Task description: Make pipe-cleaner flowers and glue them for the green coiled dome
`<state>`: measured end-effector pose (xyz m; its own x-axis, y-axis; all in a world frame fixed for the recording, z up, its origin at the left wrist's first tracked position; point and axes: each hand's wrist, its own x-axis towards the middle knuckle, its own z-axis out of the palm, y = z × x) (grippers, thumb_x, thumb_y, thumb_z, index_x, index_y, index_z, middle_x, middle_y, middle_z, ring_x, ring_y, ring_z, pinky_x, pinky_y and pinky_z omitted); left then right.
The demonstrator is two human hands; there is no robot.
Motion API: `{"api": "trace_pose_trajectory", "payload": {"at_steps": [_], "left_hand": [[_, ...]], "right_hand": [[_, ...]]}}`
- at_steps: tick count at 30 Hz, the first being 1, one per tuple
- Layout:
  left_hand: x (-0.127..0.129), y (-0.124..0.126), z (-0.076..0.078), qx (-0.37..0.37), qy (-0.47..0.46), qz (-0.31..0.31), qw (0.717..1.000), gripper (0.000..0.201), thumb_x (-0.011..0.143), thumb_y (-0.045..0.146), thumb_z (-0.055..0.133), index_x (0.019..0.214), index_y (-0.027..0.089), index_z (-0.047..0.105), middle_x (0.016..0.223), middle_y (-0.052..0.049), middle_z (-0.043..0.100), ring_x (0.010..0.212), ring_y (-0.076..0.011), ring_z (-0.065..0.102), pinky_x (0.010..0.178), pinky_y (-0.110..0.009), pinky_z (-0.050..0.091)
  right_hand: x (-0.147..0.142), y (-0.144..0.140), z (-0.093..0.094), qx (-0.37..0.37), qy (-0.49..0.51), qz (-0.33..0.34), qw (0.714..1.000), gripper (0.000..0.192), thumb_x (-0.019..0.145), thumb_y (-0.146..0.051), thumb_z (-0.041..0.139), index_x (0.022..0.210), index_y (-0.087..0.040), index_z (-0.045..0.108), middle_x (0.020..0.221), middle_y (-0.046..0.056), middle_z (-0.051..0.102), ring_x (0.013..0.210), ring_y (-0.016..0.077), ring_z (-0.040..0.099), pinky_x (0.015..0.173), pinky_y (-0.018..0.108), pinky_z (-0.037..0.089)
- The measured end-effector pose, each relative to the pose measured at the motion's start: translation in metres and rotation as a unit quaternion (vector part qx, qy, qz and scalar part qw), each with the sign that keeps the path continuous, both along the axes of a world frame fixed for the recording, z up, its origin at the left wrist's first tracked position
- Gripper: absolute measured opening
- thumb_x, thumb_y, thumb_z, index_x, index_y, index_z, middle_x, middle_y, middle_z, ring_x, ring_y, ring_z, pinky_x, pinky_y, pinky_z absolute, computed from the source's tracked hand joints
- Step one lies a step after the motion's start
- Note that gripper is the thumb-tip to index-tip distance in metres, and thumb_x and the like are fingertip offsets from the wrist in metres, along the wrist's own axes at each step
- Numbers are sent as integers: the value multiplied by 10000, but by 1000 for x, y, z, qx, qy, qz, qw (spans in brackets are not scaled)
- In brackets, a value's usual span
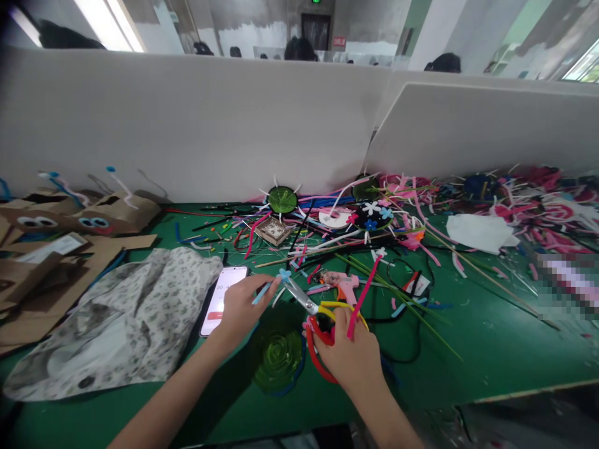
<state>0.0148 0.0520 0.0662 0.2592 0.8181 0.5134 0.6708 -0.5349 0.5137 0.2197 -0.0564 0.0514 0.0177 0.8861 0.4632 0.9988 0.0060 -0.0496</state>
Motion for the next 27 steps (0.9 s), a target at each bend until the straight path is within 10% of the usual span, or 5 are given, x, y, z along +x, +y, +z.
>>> {"api": "trace_pose_trajectory", "payload": {"at_steps": [27], "left_hand": [[-4, -7, -15, -144, -193, -17, 970, 307, 901, 372, 550, 681, 183, 651, 646, -18, 630, 605, -141, 551, 576, -242, 397]], "right_hand": [[-34, 10, 2, -109, -8, -54, 993, 415, 868, -594, 476, 961, -189, 496, 815, 71, 659, 694, 226, 676, 517, 278, 443]]}}
